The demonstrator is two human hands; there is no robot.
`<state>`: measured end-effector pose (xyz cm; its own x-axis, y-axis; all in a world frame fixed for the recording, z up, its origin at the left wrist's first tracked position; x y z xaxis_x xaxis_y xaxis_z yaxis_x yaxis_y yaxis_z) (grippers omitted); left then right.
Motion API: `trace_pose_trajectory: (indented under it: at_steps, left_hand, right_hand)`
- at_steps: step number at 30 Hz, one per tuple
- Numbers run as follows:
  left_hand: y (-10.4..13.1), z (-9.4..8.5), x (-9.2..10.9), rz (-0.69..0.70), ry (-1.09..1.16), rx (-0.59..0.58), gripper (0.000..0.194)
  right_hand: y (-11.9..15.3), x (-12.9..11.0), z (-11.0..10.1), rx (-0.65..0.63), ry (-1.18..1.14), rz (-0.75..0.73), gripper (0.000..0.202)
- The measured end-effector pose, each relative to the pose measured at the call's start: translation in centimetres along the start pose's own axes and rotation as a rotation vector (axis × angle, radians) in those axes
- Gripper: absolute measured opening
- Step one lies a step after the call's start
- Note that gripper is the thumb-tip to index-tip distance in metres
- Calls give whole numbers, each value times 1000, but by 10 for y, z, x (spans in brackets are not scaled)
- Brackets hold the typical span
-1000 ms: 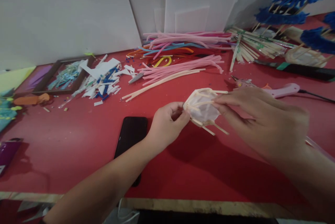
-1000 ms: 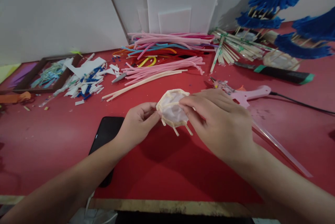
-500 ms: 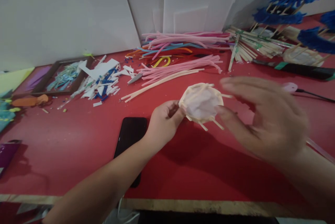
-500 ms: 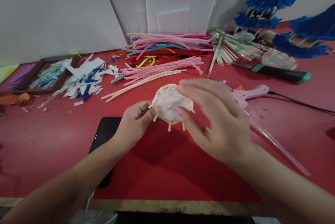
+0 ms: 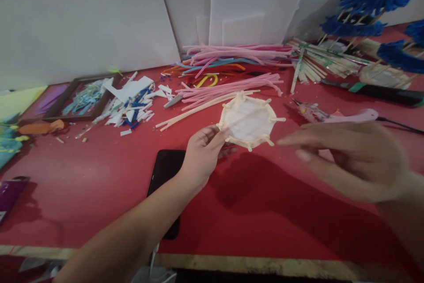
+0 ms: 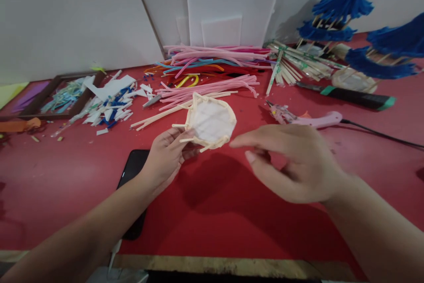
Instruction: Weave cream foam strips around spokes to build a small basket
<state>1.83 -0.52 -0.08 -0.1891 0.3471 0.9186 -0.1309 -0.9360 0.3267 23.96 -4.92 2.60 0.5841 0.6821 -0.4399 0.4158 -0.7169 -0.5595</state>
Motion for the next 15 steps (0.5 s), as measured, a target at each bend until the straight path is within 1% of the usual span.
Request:
trace_pose_trajectory:
  at_steps: [2,3,5,7,9,11,12,13,15]
  left_hand:
    - [0,0,1,-15,16,14,30]
    - [0,0,1,-18,25,19,28]
    - [0,1,2,-26,42,31,23]
    - [-1,1,1,-34,53,45,20]
    - [-1,1,0,-32,46,48,17]
    - [-2,0,-1,-19,16,40,17]
    - [-2,-1,-1,-6,-11,32,17]
    - [-2,-2,-1,16,-48,20,17]
    - [0,-3,-1,96,-169,-21,16]
  right_hand:
    - [-4,-2,6,-72,-15,-65,23]
    - [-6,-3,9,-77,16,-67,22]
    - [-9,-6,13,-35,81,-69,17]
    - [-9,-4,10,20,133,-55,12]
    - [-7,6,-3,116,206,11,11]
    - [-2,24,-20,212,299,132,10]
    - [1,33,-29,227,346,194,10]
    - [5,41,-36,205,379,244,9]
    - [11,48,-47,251,416,303,13]
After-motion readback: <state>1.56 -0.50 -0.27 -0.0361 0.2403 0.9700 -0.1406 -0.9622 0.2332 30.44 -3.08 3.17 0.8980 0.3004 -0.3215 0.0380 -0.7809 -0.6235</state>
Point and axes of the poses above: each hand's wrist, its own y-axis away from the middle knuckle, its own z-axis out of the palm, x = y × z, the point moved 1 cm from there along -y, towards the middle knuckle, and after that the axes turned 6 degrees about -y, right-handed, at the moved point
